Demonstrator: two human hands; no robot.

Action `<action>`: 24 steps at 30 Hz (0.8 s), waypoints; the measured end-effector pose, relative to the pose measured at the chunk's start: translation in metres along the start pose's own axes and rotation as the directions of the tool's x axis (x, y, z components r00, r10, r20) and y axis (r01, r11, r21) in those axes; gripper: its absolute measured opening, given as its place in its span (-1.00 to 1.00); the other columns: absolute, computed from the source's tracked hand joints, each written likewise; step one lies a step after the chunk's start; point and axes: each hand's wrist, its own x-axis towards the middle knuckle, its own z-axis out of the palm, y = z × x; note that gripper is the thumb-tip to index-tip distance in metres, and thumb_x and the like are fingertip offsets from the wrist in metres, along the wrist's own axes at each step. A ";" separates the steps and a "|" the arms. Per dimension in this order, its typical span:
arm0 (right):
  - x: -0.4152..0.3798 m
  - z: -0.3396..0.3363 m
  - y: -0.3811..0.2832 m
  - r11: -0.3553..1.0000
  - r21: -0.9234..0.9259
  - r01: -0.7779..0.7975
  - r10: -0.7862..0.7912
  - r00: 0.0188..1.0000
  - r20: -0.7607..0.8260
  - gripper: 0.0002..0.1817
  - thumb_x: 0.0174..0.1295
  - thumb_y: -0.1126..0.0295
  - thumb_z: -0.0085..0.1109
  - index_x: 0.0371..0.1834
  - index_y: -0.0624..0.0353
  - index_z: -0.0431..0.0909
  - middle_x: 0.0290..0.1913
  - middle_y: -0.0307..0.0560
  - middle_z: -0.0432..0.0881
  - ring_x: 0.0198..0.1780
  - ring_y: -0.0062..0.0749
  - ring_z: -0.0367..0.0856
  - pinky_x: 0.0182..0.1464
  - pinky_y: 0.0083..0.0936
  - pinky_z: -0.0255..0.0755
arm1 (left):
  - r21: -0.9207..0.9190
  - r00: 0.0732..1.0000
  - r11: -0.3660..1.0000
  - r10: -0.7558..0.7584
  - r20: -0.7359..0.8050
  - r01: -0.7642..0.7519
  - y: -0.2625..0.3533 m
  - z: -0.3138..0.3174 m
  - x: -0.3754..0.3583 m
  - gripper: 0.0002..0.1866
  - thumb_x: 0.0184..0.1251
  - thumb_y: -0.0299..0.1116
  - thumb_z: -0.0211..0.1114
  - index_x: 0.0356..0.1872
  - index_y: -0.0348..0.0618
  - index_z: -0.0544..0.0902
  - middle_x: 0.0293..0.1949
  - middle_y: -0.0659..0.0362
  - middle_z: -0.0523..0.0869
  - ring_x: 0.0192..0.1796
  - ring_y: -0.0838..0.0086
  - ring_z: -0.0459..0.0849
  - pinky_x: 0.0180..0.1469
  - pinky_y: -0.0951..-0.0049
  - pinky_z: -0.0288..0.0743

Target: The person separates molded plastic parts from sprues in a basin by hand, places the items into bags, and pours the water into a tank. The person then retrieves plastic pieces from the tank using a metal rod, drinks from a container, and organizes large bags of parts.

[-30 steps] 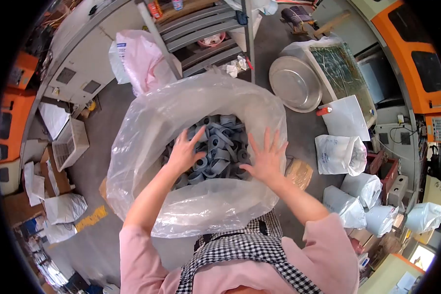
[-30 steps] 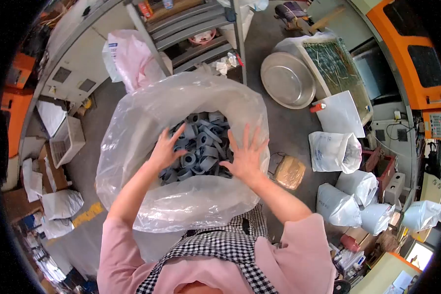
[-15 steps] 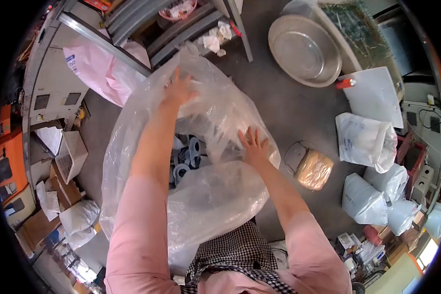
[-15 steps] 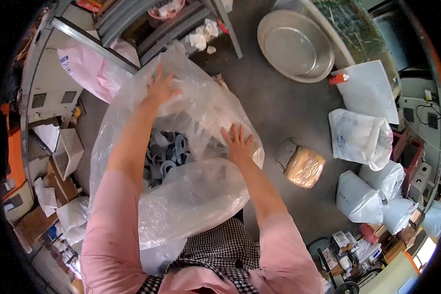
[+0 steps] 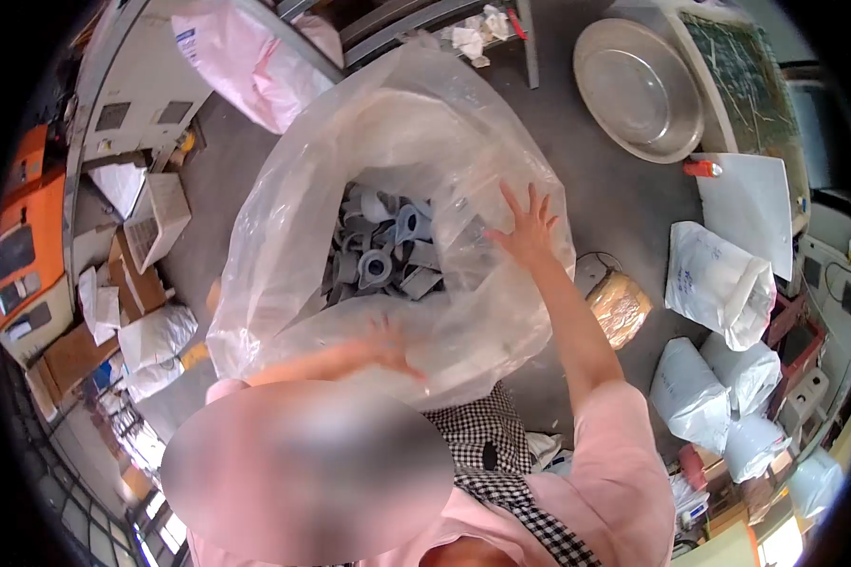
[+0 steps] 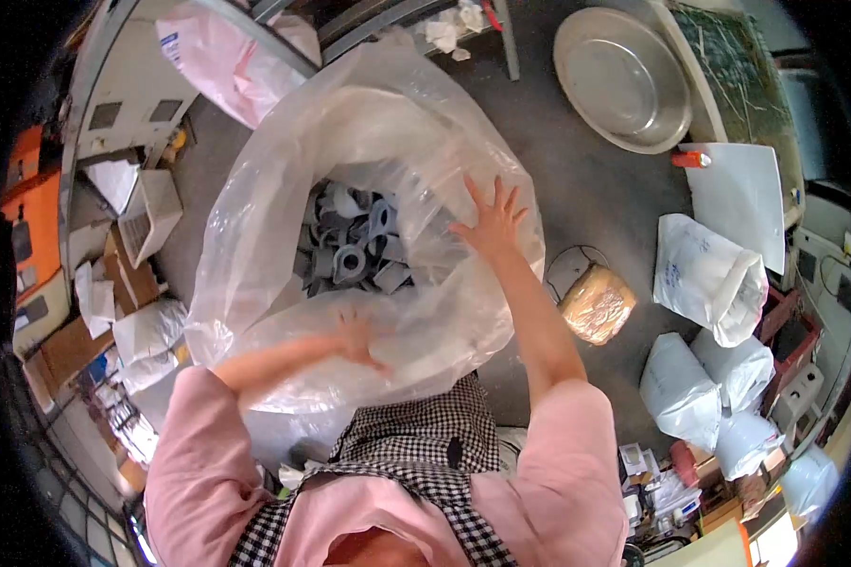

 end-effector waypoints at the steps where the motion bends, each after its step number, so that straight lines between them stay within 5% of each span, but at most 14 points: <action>1: 0.009 0.009 -0.006 0.996 -0.093 -0.009 0.013 0.999 0.046 -0.03 -0.17 -0.08 0.35 0.36 -0.55 -0.03 0.45 0.12 -0.33 0.42 0.24 -0.35 0.24 0.37 -0.19 | -0.145 0.995 0.988 0.060 0.080 -0.048 0.005 0.055 0.014 0.14 -0.34 0.54 0.17 0.38 0.46 -0.08 0.38 -0.18 -0.12 0.38 -0.26 -0.27 0.26 -0.36 -0.38; 4: 0.045 0.042 -0.016 0.975 -0.223 -0.014 0.053 0.984 0.171 -0.05 -0.17 -0.12 0.33 0.35 -0.41 0.04 0.44 0.13 -0.32 0.41 0.28 -0.32 0.18 0.38 -0.05 | -0.150 0.968 0.978 -0.111 0.227 0.147 0.045 0.135 0.027 0.11 -0.27 0.52 0.14 0.39 0.43 -0.11 0.39 -0.19 -0.16 0.39 -0.23 -0.27 0.27 -0.34 -0.40; 6: 0.066 0.064 -0.021 0.966 -0.257 -0.018 0.085 0.964 0.253 -0.06 -0.16 -0.13 0.32 0.35 -0.30 0.09 0.44 0.13 -0.29 0.40 0.29 -0.29 0.14 0.38 0.05 | -0.172 0.983 0.969 -0.183 -0.009 0.178 0.048 0.156 0.042 -0.01 -0.15 0.39 0.18 0.37 0.27 0.07 0.34 -0.21 0.05 0.36 -0.28 -0.13 0.23 -0.40 -0.32; 7: 0.071 0.072 -0.018 0.965 -0.259 -0.030 0.093 0.967 0.236 -0.07 -0.15 -0.12 0.32 0.35 -0.26 0.10 0.44 0.14 -0.31 0.40 0.30 -0.30 0.12 0.37 0.09 | -0.179 0.983 0.968 -0.182 -0.006 0.178 0.048 0.153 0.053 -0.01 -0.15 0.39 0.18 0.37 0.27 0.07 0.34 -0.21 0.05 0.36 -0.28 -0.13 0.23 -0.40 -0.32; 9: 0.063 0.078 -0.006 0.959 -0.280 -0.040 0.110 0.965 0.240 -0.08 -0.14 -0.11 0.32 0.35 -0.22 0.11 0.44 0.15 -0.32 0.41 0.30 -0.32 0.10 0.36 0.13 | 0.178 0.981 0.978 0.080 0.179 -0.112 0.049 0.117 0.067 -0.20 -0.01 0.28 0.16 0.24 0.05 0.34 0.22 -0.24 0.28 0.31 -0.25 0.07 0.23 -0.38 -0.25; 10: 0.056 0.074 -0.001 0.977 -0.215 0.000 0.046 0.977 0.207 -0.07 -0.14 -0.08 0.33 0.35 -0.23 0.09 0.44 0.16 -0.34 0.41 0.30 -0.32 0.13 0.35 0.09 | 0.141 0.989 0.984 0.119 -0.092 -0.106 0.043 0.095 0.052 -0.29 0.03 0.23 0.14 0.16 0.00 0.42 0.16 -0.24 0.35 0.28 -0.23 0.13 0.23 -0.38 -0.23; 12: 0.052 0.062 -0.002 0.987 -0.155 0.043 -0.022 0.990 0.137 -0.07 -0.14 -0.05 0.34 0.36 -0.25 0.08 0.44 0.16 -0.36 0.41 0.30 -0.32 0.15 0.35 0.05 | 0.235 0.789 0.972 0.162 -0.592 -0.023 0.019 0.004 -0.020 -0.37 0.10 0.15 0.11 0.09 -0.06 0.48 0.11 -0.25 0.40 0.28 -0.22 0.14 0.26 -0.32 -0.20; 14: 0.026 0.059 0.005 0.979 -0.174 0.107 -0.098 0.993 0.060 -0.02 -0.09 -0.01 0.32 0.39 -0.45 -0.11 0.44 0.14 -0.40 0.41 0.28 -0.35 0.24 0.33 -0.12 | 0.363 0.854 0.868 -0.123 -0.505 0.339 -0.025 -0.057 -0.053 -0.37 0.20 0.09 0.04 0.17 -0.16 0.37 0.30 -0.25 0.11 0.37 -0.19 -0.08 0.33 -0.18 -0.31; 15: 0.018 0.060 0.011 0.977 -0.184 0.105 -0.097 0.994 0.050 -0.02 -0.09 -0.01 0.32 0.39 -0.45 -0.11 0.44 0.14 -0.40 0.41 0.28 -0.35 0.24 0.33 -0.12 | 0.352 0.593 0.720 -0.102 -0.798 0.598 -0.108 -0.027 -0.006 -0.38 0.21 0.01 0.06 0.22 -0.13 0.29 0.32 -0.15 0.07 0.39 -0.05 -0.08 0.37 -0.06 -0.29; 16: 0.016 0.065 0.017 0.972 -0.205 0.113 -0.105 0.993 0.049 0.01 -0.11 0.00 0.34 0.40 -0.47 -0.14 0.44 0.14 -0.40 0.41 0.28 -0.36 0.25 0.33 -0.15 | 0.155 0.241 0.599 -0.065 -0.968 0.785 -0.189 0.003 0.040 -0.38 0.21 -0.07 0.08 0.27 -0.10 0.22 0.35 -0.04 0.03 0.41 0.10 -0.08 0.41 0.06 -0.28; 18: 0.022 0.073 0.022 0.971 -0.214 0.110 -0.105 0.994 0.033 0.04 -0.12 0.01 0.35 0.40 -0.49 -0.17 0.44 0.14 -0.39 0.41 0.28 -0.37 0.25 0.33 -0.18 | 0.109 0.226 0.419 -0.241 -0.944 0.901 -0.282 -0.022 -0.002 -0.34 0.29 -0.06 -0.02 0.36 -0.09 0.07 0.43 0.20 -0.11 0.45 0.23 -0.16 0.45 0.11 -0.40; 20: 0.028 0.086 0.023 0.951 -0.288 0.113 -0.100 0.993 0.060 0.04 -0.14 0.02 0.36 0.40 -0.47 -0.16 0.44 0.14 -0.40 0.42 0.27 -0.38 0.26 0.33 -0.19 | 0.130 0.304 0.365 -0.474 -0.827 0.922 -0.375 -0.029 -0.016 -0.51 0.35 -0.04 -0.13 0.31 0.31 0.21 0.43 0.30 -0.07 0.45 0.27 -0.16 0.43 0.02 -0.44; 22: 0.039 0.100 0.025 0.944 -0.313 0.109 -0.096 0.994 0.057 0.06 -0.14 0.03 0.37 0.40 -0.45 -0.17 0.44 0.14 -0.40 0.42 0.27 -0.38 0.25 0.33 -0.17 | 0.313 0.413 0.276 -0.488 -0.769 0.909 -0.372 -0.041 -0.033 -0.57 0.37 -0.02 -0.18 0.25 0.44 0.29 0.43 0.31 -0.09 0.45 0.28 -0.16 0.40 -0.06 -0.48; 24: 0.040 0.108 0.024 0.934 -0.340 0.108 -0.084 0.993 0.083 0.07 -0.15 0.04 0.38 0.41 -0.44 -0.17 0.44 0.14 -0.40 0.42 0.26 -0.38 0.25 0.33 -0.15 | 0.236 0.455 0.423 -0.554 -0.697 0.875 -0.353 -0.045 -0.024 -0.60 0.37 -0.03 -0.18 0.22 0.50 0.33 0.44 0.25 -0.13 0.46 0.21 -0.21 0.36 -0.14 -0.52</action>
